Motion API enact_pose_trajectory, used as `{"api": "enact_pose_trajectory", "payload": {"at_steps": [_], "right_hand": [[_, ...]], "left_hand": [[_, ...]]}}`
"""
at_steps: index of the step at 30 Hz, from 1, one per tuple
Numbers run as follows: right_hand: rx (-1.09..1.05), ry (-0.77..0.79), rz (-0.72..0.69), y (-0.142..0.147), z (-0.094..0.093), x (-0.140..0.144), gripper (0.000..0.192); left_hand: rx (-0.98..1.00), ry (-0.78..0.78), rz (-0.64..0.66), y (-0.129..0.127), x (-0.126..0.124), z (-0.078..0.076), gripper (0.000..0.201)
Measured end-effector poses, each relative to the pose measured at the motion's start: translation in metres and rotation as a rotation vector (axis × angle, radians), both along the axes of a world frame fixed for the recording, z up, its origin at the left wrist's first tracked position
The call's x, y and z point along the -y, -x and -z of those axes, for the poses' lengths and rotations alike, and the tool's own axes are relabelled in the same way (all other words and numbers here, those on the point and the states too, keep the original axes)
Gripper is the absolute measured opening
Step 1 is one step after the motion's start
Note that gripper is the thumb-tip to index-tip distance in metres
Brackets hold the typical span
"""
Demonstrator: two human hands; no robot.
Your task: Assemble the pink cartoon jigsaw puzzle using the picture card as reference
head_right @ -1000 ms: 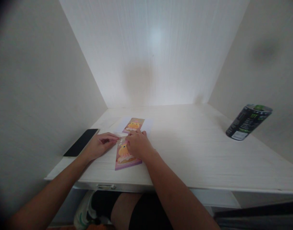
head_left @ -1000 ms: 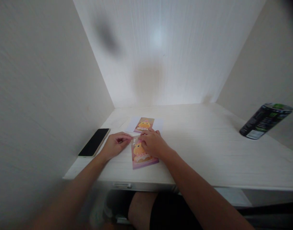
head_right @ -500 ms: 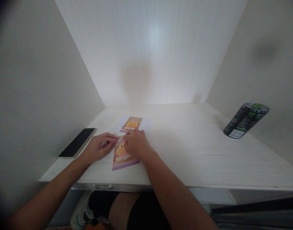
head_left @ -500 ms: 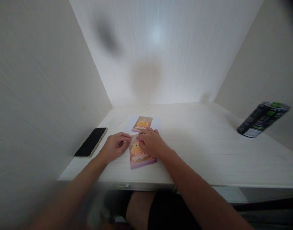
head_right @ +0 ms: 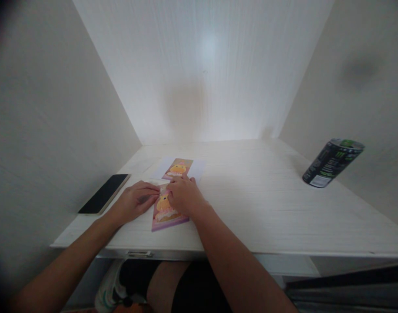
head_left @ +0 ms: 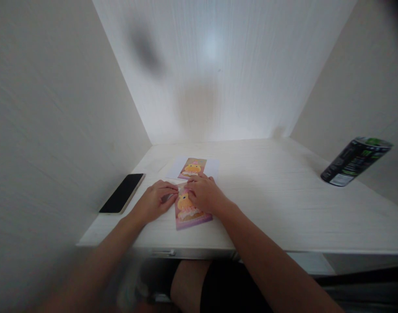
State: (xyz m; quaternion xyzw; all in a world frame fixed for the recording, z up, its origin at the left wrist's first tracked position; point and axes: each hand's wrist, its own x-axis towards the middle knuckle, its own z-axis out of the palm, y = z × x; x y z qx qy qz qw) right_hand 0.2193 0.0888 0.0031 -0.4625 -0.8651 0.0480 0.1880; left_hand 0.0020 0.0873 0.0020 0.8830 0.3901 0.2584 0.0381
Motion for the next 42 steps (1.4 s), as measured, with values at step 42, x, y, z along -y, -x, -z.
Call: {"api": "enact_pose_trajectory", "payload": {"at_steps": [42], "right_hand": [[-0.429, -0.107, 0.158, -0.003, 0.002, -0.01, 0.028]], "left_hand": [[0.15, 0.07, -0.206, 0.025, -0.006, -0.008, 0.021]]}}
